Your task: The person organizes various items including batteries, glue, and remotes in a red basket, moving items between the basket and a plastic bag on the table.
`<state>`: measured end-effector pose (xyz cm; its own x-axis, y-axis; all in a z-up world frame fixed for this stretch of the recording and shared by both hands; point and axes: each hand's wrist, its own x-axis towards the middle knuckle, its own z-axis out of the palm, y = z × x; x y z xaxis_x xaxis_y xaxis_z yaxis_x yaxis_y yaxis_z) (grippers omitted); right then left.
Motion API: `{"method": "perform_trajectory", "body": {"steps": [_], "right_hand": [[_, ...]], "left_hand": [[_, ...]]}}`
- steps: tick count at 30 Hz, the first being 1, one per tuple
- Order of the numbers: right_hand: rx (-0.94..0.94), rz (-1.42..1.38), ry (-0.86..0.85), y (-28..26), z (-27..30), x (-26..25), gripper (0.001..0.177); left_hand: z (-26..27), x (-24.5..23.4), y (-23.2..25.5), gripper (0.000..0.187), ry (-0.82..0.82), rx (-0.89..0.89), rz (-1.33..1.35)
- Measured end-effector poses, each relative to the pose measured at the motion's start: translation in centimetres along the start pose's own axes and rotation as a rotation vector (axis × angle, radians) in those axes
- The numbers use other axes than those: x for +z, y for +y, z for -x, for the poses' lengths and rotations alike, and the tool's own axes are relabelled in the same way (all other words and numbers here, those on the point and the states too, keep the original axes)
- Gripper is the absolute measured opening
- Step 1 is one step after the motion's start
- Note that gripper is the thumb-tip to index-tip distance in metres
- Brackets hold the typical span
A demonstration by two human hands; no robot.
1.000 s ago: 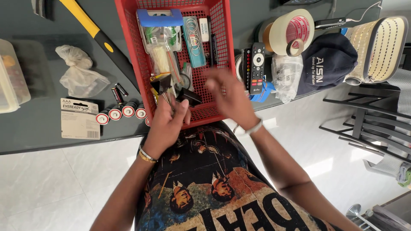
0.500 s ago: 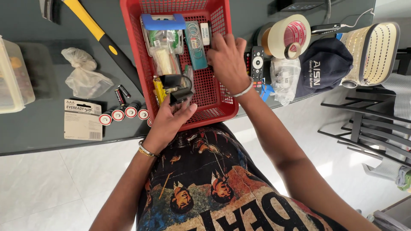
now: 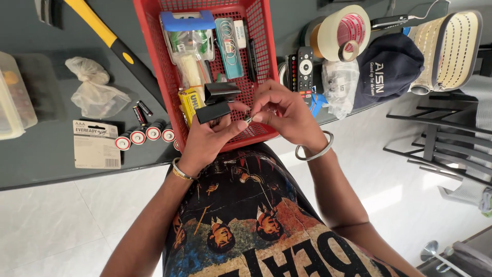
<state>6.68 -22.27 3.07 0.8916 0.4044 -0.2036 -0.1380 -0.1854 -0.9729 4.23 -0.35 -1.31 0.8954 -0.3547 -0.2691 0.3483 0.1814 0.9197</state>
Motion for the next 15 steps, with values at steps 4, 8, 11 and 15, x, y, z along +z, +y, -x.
{"method": "perform_trajectory", "body": {"steps": [4,8,11,15], "right_hand": [[0.054,-0.057,0.032,1.0,0.7,0.5,0.012],[0.044,0.066,0.207,1.1,1.0,2.3,0.011],[-0.048,0.32,0.409,0.4,1.9,4.4,0.014],[-0.294,0.614,0.52,-0.2,2.1,6.6,0.018]], "left_hand": [[0.4,-0.2,-1.0,0.029,0.005,0.021,-0.035],[0.9,-0.3,-1.5,0.029,0.082,0.09,-0.132],[1.0,-0.3,-1.4,0.03,0.176,0.152,-0.291],[1.6,0.1,-1.2,0.029,0.232,0.255,-0.378]]}}
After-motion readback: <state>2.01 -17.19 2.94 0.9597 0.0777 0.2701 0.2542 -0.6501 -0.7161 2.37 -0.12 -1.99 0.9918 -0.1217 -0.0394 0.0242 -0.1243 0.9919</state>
